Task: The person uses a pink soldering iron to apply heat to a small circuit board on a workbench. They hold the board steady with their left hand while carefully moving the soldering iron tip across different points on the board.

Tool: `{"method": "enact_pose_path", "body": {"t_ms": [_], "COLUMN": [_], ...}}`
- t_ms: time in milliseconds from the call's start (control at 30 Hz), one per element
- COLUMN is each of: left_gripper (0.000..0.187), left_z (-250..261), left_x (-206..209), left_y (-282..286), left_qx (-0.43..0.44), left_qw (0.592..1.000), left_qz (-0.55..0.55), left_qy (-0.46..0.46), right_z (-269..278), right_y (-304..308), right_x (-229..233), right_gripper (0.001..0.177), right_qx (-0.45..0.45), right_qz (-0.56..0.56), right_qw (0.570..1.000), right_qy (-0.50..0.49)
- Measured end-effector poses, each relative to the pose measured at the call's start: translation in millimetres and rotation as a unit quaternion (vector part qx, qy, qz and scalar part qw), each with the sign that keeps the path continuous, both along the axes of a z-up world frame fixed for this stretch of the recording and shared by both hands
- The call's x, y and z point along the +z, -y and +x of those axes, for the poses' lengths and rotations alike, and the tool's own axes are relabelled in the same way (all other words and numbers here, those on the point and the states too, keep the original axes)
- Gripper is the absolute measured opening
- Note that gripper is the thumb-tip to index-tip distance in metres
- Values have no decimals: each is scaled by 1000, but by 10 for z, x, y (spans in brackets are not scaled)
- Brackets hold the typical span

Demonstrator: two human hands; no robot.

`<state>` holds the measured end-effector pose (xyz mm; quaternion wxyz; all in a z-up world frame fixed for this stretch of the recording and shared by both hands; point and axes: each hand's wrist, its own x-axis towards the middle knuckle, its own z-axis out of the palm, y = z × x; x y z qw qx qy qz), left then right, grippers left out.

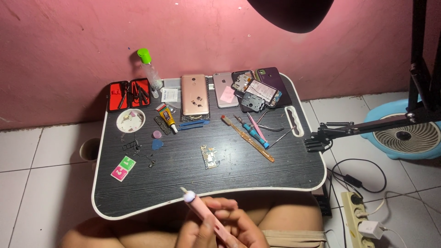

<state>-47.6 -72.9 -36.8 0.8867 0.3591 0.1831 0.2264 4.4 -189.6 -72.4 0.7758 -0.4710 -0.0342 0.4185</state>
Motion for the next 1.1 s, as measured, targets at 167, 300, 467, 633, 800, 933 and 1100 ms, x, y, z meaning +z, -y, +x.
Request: {"method": "enact_pose_path", "body": {"t_ms": [167, 300, 467, 633, 800, 933, 1100], "left_gripper": [36, 60, 60, 44, 79, 78, 65], "left_z": [232, 239, 202, 509, 788, 845, 851], "left_x": [585, 561, 174, 179, -30, -78, -66], "left_y": [-228, -246, -697, -1181, -1410, -1371, -1331], "left_qx": [50, -155, -127, 11, -118, -122, -76], "left_qw": [942, 951, 838, 649, 597, 578, 579], "left_qz": [-214, 23, 494, 741, 776, 788, 794], "left_qy": [-255, -266, -195, -174, -165, -174, -169], "right_z": [126, 144, 797, 1257, 1521, 1542, 1528], "right_y": [-153, -497, -315, -263, -423, -337, -338], "right_x": [312, 389, 495, 336, 71, 79, 194], "right_gripper": [57, 22, 20, 23, 25, 20, 54], "right_qx": [-23, -205, -204, -165, -100, -85, -24], "right_qz": [70, 76, 81, -84, 31, 12, 31], "right_qw": [989, 912, 858, 860, 953, 944, 950], "right_qy": [131, 348, 464, 475, 283, 319, 309]}}
